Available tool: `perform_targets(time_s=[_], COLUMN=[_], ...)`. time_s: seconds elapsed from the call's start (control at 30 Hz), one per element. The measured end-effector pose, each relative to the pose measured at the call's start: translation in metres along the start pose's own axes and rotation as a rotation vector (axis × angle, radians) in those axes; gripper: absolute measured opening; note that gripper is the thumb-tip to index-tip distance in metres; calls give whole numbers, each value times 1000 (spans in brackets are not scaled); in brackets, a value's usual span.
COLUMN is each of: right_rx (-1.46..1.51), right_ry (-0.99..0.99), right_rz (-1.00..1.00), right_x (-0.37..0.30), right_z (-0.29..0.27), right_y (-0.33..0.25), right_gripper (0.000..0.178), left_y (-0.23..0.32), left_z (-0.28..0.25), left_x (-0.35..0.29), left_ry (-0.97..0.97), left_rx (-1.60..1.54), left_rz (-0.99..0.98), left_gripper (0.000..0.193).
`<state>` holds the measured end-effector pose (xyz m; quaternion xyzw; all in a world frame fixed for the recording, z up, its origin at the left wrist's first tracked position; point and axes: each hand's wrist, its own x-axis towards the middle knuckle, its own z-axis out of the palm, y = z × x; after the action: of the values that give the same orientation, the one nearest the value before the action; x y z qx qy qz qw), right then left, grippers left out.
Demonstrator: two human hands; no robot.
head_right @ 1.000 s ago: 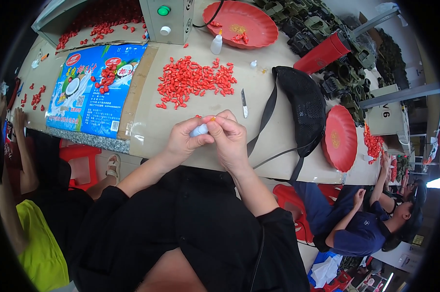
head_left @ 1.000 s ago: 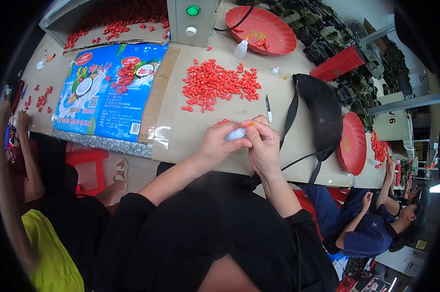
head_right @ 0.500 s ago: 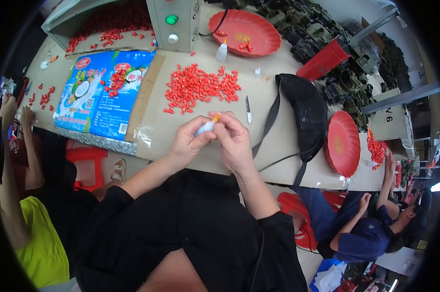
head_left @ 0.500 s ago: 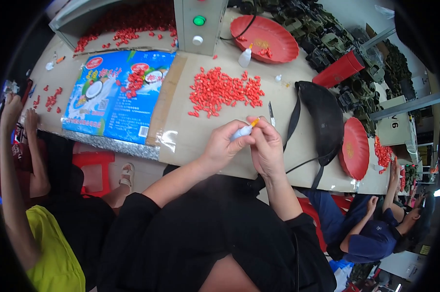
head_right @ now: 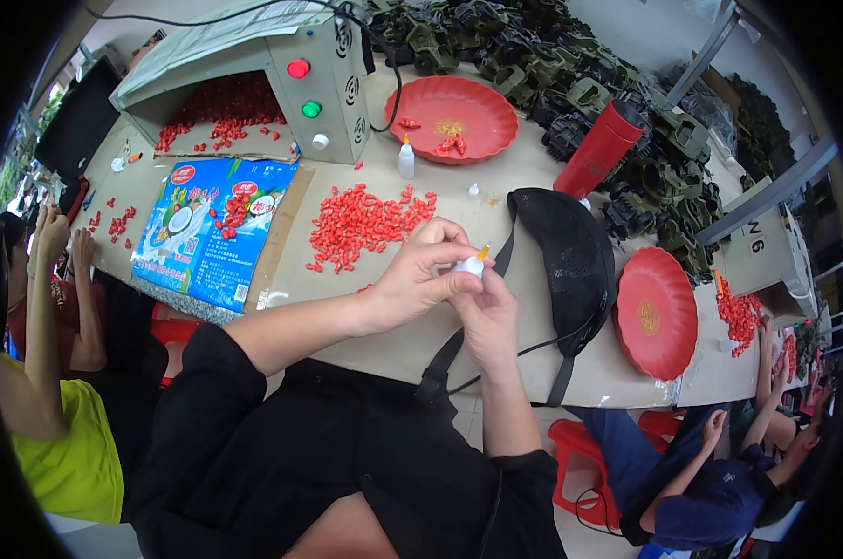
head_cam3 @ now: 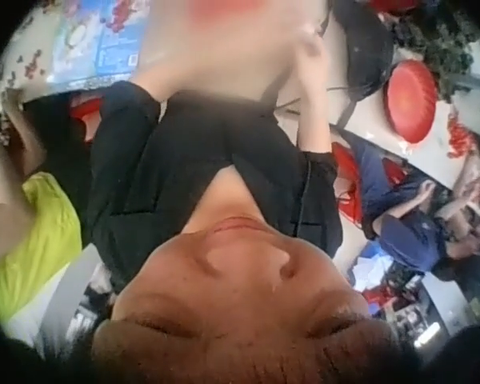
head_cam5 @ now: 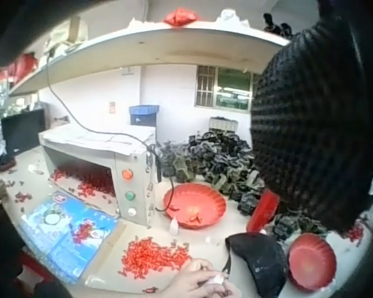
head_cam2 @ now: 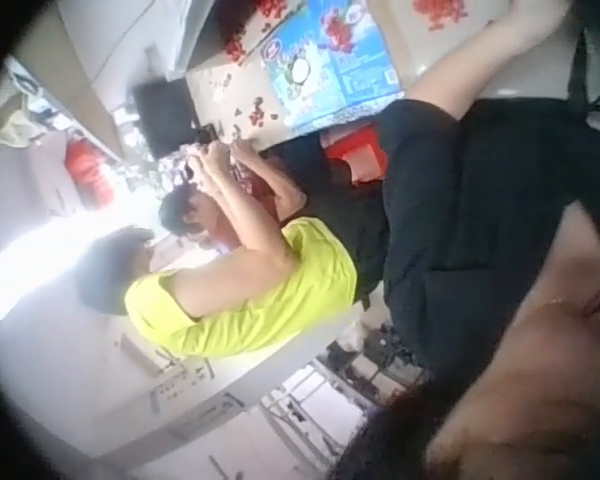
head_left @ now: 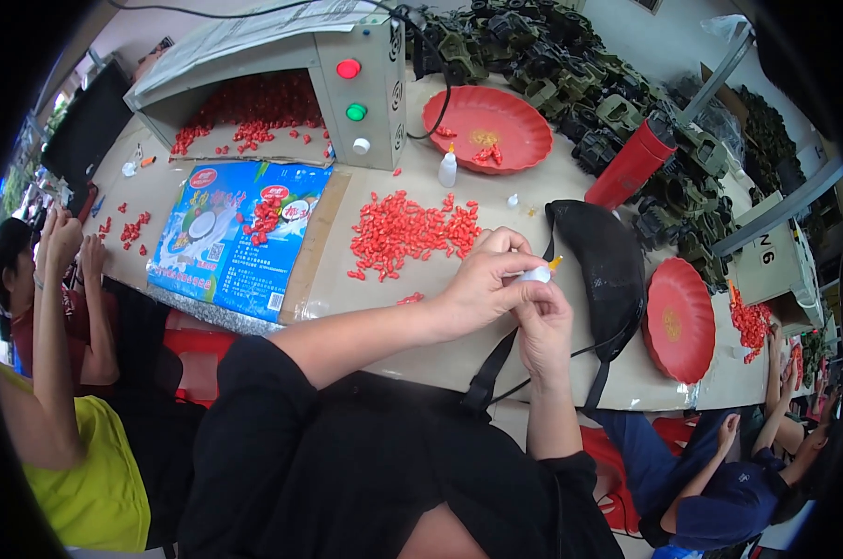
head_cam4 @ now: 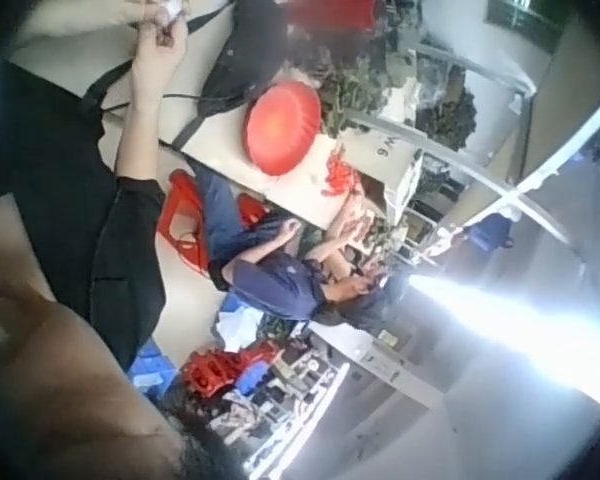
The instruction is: The person attaches a tip to a glue bottle, applies glue to small plastic pieces from the bottle, and joins the pieces together by hand.
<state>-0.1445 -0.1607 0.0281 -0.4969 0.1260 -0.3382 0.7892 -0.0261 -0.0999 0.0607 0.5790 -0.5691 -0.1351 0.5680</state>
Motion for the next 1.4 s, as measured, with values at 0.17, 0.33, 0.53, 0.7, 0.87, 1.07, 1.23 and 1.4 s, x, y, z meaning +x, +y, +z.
perform_targets(time_s=[0.17,0.33,0.53,0.7,0.87,1.07,1.23,1.4], right_rx=[-117,-95,-62,-73,-60,-129,44,182], right_ry=[129,134,111,105,123,131,109,77], right_rz=[-83,-95,-35,6,-1,-68,-111,-123], right_x=[4,3,-2,-3,-4,-3,3,10], right_z=[-41,-50,-55,-56,-58,-57,-59,-62], right_y=[-17,-8,-12,-13,-13,-7,-9,-8], right_gripper=[35,35,35,34,35,39,42,33], left_y=[-30,-112,-192,-193,-162,-123,-35,4], left_z=[-16,-46,-50,-48,-21,-22,-41,-70], left_x=[92,200,234,230,234,221,137,24], left_ry=[-32,-217,-602,-578,-527,-491,-463,-456], left_rx=[223,905,1268,1256,1216,1137,750,507], left_rz=[-54,-353,-788,-735,-630,-499,-185,-438], left_gripper=[23,19,25,24,25,25,19,15])
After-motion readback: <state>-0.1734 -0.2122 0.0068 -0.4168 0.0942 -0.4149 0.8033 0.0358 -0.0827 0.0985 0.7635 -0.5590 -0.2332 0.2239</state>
